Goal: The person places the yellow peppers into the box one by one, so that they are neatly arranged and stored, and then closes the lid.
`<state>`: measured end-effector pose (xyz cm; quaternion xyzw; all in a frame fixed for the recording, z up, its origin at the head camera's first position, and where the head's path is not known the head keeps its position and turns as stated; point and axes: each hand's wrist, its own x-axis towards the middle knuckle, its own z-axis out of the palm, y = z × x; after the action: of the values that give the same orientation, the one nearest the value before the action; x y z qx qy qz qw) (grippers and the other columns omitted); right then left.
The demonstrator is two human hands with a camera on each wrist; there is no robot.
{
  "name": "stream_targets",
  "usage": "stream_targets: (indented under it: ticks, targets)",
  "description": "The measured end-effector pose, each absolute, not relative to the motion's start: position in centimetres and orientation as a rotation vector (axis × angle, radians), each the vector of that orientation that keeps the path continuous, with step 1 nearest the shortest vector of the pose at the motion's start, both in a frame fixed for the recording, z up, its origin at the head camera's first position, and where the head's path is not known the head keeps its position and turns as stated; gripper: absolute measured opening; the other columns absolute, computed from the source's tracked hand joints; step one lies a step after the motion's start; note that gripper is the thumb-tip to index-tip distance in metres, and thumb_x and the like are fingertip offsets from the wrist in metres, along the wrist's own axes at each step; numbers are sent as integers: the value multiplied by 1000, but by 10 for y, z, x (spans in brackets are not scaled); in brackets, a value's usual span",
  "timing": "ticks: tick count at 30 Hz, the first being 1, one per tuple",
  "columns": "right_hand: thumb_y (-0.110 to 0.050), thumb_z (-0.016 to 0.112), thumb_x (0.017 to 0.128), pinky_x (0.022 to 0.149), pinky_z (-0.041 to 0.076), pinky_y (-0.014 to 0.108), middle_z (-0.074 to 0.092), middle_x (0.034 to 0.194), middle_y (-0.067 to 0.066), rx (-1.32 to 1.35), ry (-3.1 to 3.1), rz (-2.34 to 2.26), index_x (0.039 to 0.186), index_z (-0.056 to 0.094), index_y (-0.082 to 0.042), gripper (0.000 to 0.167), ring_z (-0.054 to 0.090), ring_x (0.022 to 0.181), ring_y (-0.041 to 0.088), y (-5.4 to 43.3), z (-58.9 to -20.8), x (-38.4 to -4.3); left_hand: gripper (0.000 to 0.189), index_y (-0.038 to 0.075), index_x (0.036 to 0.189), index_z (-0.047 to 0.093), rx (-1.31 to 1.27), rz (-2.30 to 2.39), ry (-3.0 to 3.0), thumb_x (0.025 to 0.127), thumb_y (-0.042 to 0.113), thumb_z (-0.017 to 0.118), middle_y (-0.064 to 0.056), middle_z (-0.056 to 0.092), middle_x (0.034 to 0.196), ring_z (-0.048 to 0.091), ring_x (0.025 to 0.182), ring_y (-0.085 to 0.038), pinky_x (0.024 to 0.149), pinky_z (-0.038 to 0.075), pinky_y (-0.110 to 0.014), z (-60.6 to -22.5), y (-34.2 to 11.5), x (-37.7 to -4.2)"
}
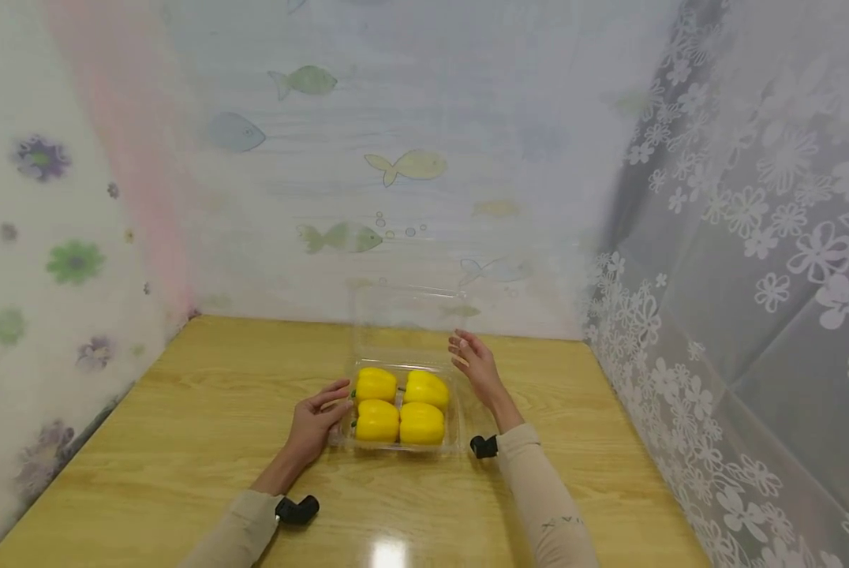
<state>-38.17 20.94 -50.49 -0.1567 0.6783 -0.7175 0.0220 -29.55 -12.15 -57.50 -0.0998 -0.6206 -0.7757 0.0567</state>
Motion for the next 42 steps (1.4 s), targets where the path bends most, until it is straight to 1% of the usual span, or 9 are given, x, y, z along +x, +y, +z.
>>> stream_targets:
  ticks: [3,9,16,17,20,24,31,37,42]
  targets:
    - [-17,35,113,120,30,55,31,158,33,-504,2083,-2238,156,29,4,48,28,148,48,211,-504,-381,37,-12,122,67,-311,-2345,-1879,93,8,75,-19,54,148,67,101,-6,69,53,-16,-574,-120,-295]
    - [-16,34,113,121,27,54,26,160,33,-529,2064,-2215,157,27,4,49,27,149,46,213,-504,-378,35,-13,121,67,-295,-2357,-1861,93,6,74,-20,54,147,69,87,-7,56,49,-16,-573,-118,-291]
    - [-18,35,113,120,28,54,27,159,34,-533,2091,-2199,156,29,3,48,30,148,44,215,-503,-378,35,-11,121,68,-272,-2336,-1855,91,5,76,-17,57,146,62,120,-13,89,54,-18,-572,-117,-289]
    - [-18,36,113,119,28,54,27,159,34,-538,2094,-2196,156,29,4,49,31,148,44,215,-502,-378,35,-11,122,68,-275,-2337,-1851,91,4,76,-18,56,146,62,120,-13,88,54,-18,-571,-117,-289]
    - [-19,37,113,118,31,54,27,159,34,-555,2081,-2199,156,26,6,51,29,148,47,214,-500,-378,36,-12,123,67,-284,-2353,-1837,92,3,75,-19,55,147,67,95,-9,70,55,-16,-570,-117,-287]
    - [-18,37,113,115,36,51,28,159,34,-571,2052,-2205,156,25,7,51,27,148,49,214,-497,-379,37,-14,125,65,-308,-2377,-1823,93,3,73,-20,52,149,56,62,-5,50,46,-16,-569,-117,-285]
    - [-16,38,112,112,43,40,34,158,28,-557,2046,-2190,156,32,1,47,33,147,44,212,-495,-382,38,-16,124,63,-341,-2395,-1790,93,3,73,-23,50,150,57,63,-5,50,47,-16,-569,-118,-283]
    - [-29,37,113,120,30,53,36,156,26,-515,1916,-2259,156,27,7,57,28,149,44,212,-492,-383,38,-17,126,62,-344,-2416,-1774,93,1,72,-23,48,151,58,65,-4,49,46,-15,-571,-118,-285]
    - [-39,37,112,120,29,54,58,138,3,-511,1910,-2265,153,29,9,64,30,148,44,213,-491,-382,38,-17,125,62,-328,-2413,-1777,93,0,72,-23,49,150,57,65,-4,49,46,-15,-571,-119,-285]
